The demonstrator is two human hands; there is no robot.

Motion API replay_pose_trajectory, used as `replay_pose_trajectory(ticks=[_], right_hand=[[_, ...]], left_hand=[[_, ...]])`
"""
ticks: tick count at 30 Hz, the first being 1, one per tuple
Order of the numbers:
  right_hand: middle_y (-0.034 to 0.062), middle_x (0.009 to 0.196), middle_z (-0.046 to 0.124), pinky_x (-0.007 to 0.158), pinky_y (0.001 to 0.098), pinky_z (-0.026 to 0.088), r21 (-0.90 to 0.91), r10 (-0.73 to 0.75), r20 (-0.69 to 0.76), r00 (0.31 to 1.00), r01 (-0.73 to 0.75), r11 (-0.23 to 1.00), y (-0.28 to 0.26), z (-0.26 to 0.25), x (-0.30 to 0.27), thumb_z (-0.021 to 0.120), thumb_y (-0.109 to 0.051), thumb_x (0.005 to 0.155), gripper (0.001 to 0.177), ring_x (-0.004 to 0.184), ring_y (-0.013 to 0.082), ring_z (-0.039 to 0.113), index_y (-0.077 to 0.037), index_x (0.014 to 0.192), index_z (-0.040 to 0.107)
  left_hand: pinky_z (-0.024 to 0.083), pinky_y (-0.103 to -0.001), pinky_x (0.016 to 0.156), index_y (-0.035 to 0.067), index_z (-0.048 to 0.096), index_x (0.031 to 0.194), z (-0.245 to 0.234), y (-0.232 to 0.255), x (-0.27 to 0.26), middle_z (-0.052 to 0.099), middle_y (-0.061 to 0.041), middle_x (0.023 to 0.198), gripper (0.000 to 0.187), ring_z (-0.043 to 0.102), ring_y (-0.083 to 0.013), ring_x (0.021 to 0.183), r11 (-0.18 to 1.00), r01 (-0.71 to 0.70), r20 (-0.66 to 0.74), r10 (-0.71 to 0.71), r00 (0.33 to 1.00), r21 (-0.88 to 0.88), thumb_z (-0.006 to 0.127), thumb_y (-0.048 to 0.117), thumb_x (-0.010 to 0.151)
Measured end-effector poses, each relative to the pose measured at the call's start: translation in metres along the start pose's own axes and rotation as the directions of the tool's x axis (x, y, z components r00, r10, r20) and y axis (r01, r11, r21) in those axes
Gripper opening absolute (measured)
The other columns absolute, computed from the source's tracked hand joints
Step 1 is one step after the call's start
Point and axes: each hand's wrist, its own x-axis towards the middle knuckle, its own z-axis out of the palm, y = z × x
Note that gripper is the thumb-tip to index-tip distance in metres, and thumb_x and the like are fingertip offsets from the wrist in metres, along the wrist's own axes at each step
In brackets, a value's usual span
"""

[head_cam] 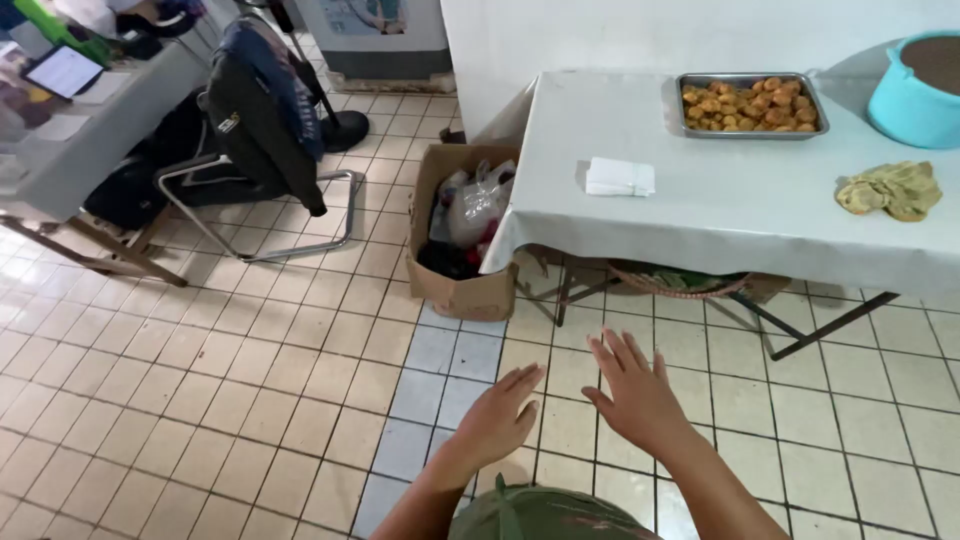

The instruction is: Scoop noodles from a large container and package them into individual plastic bags.

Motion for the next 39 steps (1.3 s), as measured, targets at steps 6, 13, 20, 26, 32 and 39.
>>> replay_pose_trajectory(ticks=[6,13,20,26,32,39], right_hand=[[0.007,0.167,0.019,0.116,0.0647,0.023,0.033,0.043,-0.072,0.997,-0.041,0.999,0.105,-0.022,0.157,0.059,-0.051,0.092,0.08,0.154,0.034,0.017,-0.019,0.157,0.025],[0.0041,0.171,0.017,0.116,0.0732,0.022,0.035,0.136,0.076,0.988,-0.139,0.99,0.254,-0.003,0.392,0.064,-0.049,0.093,0.081,0.156,0.0306,0.017,-0.021,0.16,0.026],[0.0009,0.168,0.02,0.114,0.0725,0.026,-0.181,0.094,0.327,0.94,-0.036,0.983,0.301,0.012,0.53,0.082,-0.049,0.077,0.113,0.155,0.0276,0.019,-0.034,0.164,0.012],[0.018,0.134,0.065,0.101,0.056,0.056,0.09,-0.101,0.242,0.965,0.081,0.993,0.321,0.11,0.596,0.096,-0.042,0.06,0.103,0.125,0.0388,0.064,-0.013,0.144,0.044],[0.024,0.128,0.062,0.094,0.05,0.054,0.838,-0.53,0.427,0.732,-0.1,0.537,0.192,0.199,0.598,0.085,-0.027,0.068,0.103,0.115,0.0376,0.064,0.003,0.151,0.031],[0.0172,0.132,0.064,0.098,0.0403,0.052,0.881,-0.878,0.403,0.259,0.15,0.449,-0.067,0.074,0.442,0.077,-0.027,0.079,0.085,0.119,0.0268,0.062,-0.008,0.152,0.037]], left_hand=[[0.045,-0.044,0.109,0.005,0.05,0.147,-0.024,-0.019,0.149,0.055,-0.019,0.146,0.052,0.054,-0.0373,0.131,0.999,0.022,0.013,-0.021,1.0,-0.047,0.056,0.017,0.097],[0.047,-0.045,0.107,0.002,0.055,0.14,-0.003,-0.076,0.288,0.058,-0.021,0.143,0.046,0.056,-0.0404,0.128,0.987,0.155,-0.097,-0.159,0.983,-0.047,0.057,0.014,0.096],[0.051,-0.046,0.099,0.008,0.058,0.14,-0.003,-0.083,0.379,0.062,-0.017,0.14,0.045,0.062,-0.0404,0.119,0.907,0.366,-0.148,-0.399,0.905,-0.207,0.057,0.017,0.096],[0.046,-0.048,0.107,0.006,0.053,0.147,0.024,-0.132,0.386,0.062,-0.021,0.139,0.054,0.058,-0.0389,0.128,0.796,0.514,-0.261,-0.596,0.759,-0.321,0.059,0.028,0.098],[0.04,-0.046,0.117,0.011,0.012,0.165,0.036,-0.163,0.344,0.038,-0.019,0.159,0.098,0.044,-0.0336,0.142,0.381,0.307,-0.188,-0.841,0.508,-0.872,0.073,0.042,0.095],[0.047,-0.04,0.111,0.0,0.04,0.153,-0.01,-0.111,0.215,0.059,-0.012,0.135,0.076,0.057,-0.024,0.127,0.539,-0.522,-0.721,-0.65,0.241,-0.661,0.076,0.03,0.093]])
